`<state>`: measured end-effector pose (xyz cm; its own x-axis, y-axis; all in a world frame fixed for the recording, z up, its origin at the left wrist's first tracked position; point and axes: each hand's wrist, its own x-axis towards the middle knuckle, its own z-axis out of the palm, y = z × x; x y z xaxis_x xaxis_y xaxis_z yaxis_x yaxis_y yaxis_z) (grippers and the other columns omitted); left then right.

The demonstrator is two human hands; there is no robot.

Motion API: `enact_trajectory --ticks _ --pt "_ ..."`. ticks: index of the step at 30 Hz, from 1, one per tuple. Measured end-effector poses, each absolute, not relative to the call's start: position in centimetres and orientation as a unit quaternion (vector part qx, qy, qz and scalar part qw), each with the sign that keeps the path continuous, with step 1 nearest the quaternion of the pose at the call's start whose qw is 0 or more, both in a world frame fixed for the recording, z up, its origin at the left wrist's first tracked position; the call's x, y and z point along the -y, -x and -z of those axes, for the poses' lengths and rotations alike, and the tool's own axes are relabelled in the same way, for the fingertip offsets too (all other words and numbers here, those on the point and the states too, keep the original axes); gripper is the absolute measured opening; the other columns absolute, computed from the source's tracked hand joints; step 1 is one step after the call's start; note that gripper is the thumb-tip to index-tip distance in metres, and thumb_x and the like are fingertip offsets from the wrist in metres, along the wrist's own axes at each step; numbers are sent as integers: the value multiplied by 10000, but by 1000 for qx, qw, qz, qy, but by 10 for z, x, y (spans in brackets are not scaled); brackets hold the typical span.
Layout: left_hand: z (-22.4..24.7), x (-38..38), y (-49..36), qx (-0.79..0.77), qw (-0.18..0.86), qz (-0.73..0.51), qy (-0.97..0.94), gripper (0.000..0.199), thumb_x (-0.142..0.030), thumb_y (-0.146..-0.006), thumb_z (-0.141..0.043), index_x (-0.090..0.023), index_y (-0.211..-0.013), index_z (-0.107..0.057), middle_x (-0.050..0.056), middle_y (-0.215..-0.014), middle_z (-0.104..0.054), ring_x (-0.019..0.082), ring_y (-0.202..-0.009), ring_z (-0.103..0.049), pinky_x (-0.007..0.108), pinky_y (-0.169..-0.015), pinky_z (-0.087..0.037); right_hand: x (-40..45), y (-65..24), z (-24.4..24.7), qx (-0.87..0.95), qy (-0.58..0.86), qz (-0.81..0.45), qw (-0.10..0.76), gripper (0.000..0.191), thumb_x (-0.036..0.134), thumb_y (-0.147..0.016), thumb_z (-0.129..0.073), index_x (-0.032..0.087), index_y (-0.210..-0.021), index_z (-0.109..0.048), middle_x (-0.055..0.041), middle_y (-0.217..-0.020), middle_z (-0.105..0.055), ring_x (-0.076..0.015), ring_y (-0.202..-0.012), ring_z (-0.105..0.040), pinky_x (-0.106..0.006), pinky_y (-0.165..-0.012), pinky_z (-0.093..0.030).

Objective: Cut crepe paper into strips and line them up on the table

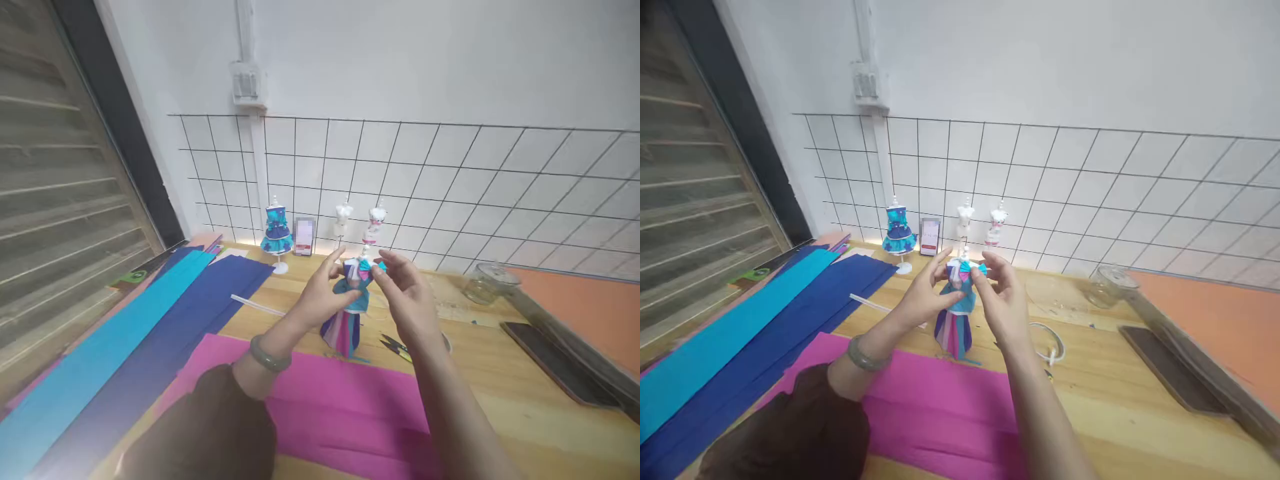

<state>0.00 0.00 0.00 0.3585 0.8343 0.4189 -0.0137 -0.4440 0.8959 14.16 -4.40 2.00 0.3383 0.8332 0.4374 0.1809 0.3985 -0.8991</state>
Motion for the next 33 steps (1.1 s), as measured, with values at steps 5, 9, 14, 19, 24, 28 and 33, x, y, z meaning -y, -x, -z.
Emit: enact_trajectory --ticks 5,9,14,19,24,28,33 --pt "0 -2 1 -273 445 -491 -697 809 -216 -679 -683 -267 -1372 -268 64 -1107 -567 203 -1065 -500 384 -953 -346 46 -139 -25 516 478 -259 661 341 413 -759 -611 265 -1065 -586 -42 -1055 -596 -194 -981 -538 -391 -885 -416" --pt "1 -3 0 -269 436 -497 -700 803 -208 -678 -684 -264 -1368 -277 64 -1114 -565 198 -1070 -502 391 -979 -325 44 -140 -23 512 481 -264 661 352 420 -744 -624 266 -1059 -591 -45 -1071 -595 -195 -981 -537 -388 -869 -427" --pt "0 -4 1 -258 437 -499 -703 786 -204 -684 -678 -257 -1364 -286 62 -1086 -576 189 -1053 -513 391 -978 -328 42 -139 -21 519 481 -257 658 389 426 -719 -650 265 -1069 -591 -49 -1071 -599 -201 -996 -531 -378 -840 -443" --pt "0 -4 1 -246 447 -504 -697 786 -200 -682 -681 -256 -1363 -292 57 -1064 -584 184 -1032 -522 399 -983 -324 46 -135 -28 500 491 -283 655 382 447 -729 -631 258 -1059 -594 -54 -1087 -603 -205 -976 -558 -376 -828 -448" --pt "2 -6 1 -250 440 -505 -699 789 -197 -683 -683 -259 -1364 -289 50 -1062 -584 178 -1022 -523 403 -995 -314 48 -134 -32 489 501 -291 652 387 456 -724 -631 247 -1048 -599 -60 -1049 -618 -212 -956 -572 -371 -810 -452" --pt "3 -7 1 -253 438 -506 -699 789 -200 -684 -683 -264 -1364 -287 51 -1063 -583 181 -1022 -525 410 -994 -315 46 -134 -29 488 499 -294 653 384 449 -713 -644 250 -1038 -603 -50 -1050 -613 -197 -949 -565 -344 -785 -458" --pt "3 -6 1 -247 439 -506 -701 787 -200 -683 -683 -257 -1363 -289 59 -1079 -577 189 -1047 -519 408 -991 -323 43 -135 -25 499 490 -279 658 371 432 -721 -645 251 -1042 -600 -35 -1018 -614 -173 -914 -556 -327 -771 -462"
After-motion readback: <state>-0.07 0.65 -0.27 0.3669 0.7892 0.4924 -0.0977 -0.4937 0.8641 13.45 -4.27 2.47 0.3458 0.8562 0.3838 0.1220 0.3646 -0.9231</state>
